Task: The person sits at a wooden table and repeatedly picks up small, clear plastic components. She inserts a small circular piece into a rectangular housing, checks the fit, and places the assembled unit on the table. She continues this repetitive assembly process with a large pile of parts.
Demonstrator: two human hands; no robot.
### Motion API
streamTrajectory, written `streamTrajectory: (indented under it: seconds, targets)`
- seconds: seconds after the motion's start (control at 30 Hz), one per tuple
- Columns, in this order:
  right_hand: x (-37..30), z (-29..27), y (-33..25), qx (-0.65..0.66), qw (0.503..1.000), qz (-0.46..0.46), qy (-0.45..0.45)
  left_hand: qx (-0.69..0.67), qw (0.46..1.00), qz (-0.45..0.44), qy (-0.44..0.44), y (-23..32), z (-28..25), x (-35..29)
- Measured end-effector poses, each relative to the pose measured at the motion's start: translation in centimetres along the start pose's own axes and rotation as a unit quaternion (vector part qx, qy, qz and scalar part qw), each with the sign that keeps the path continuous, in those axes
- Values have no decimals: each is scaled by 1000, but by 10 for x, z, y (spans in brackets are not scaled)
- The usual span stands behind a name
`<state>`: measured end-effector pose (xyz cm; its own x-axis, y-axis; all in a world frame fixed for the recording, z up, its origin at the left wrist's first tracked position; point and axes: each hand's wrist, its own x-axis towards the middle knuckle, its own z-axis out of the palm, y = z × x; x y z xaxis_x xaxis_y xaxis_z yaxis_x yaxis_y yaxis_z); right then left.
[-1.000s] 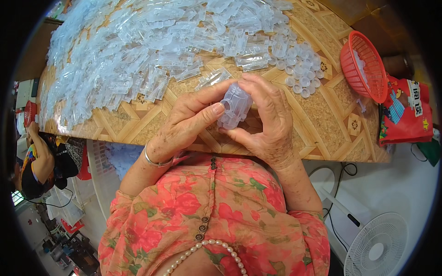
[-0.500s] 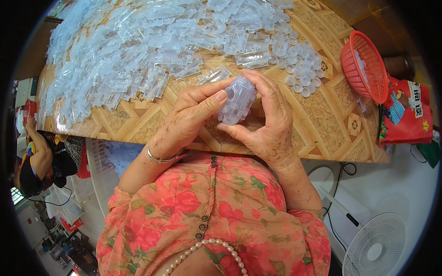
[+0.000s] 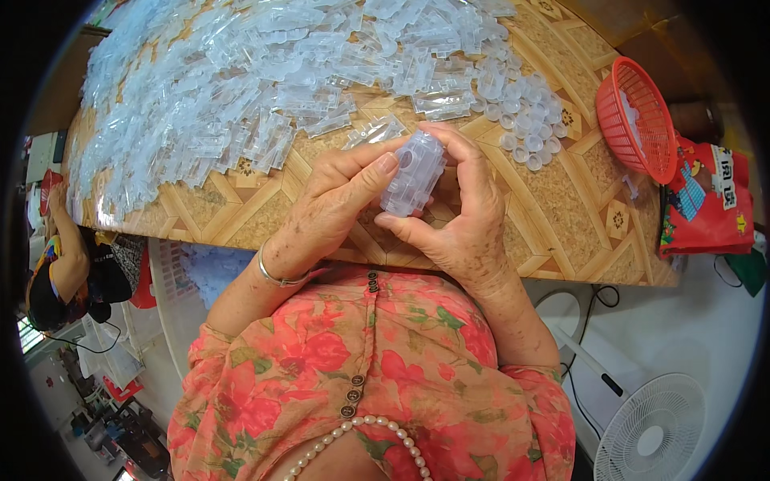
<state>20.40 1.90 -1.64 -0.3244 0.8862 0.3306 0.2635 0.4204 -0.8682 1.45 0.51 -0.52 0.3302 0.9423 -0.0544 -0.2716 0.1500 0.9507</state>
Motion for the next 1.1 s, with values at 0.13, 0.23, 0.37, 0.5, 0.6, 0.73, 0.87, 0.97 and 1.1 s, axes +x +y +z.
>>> streamTrajectory:
  seconds: [0.13, 0.23, 0.37, 0.5, 0.6, 0.73, 0.87, 0.97, 1.1]
  targets:
    - [-3, 4, -2, -79, 996, -9, 33, -38, 999, -2, -5, -5, 3, 2]
    - [-4, 6, 6, -127, 989, -32, 70, 11, 999, 36, 5, -6, 11, 1]
    - [-1, 3, 0, -168, 983, -58, 56, 126, 988, 93, 13, -11, 12, 1]
    - [2, -22, -18, -72, 997, -24, -26, 202, 976, 81, -18, 3, -3, -2]
    - [-3, -32, -6, -65, 996, -23, -65, 316, 936, 147, -38, 1, -5, -2]
    - [-10, -28, 2, -112, 992, -22, -49, 431, 878, 207, -20, -5, -4, 5]
    - [-12, -28, 8, -110, 993, -11, -33, 486, 850, 204, 2, -5, -1, 7]
    - [-10, -26, 7, -166, 985, -17, -33, 505, 840, 199, 2, -4, 1, 9]
    - [-4, -34, 5, -180, 982, -29, -42, 504, 842, 193, 7, -6, 1, 12]
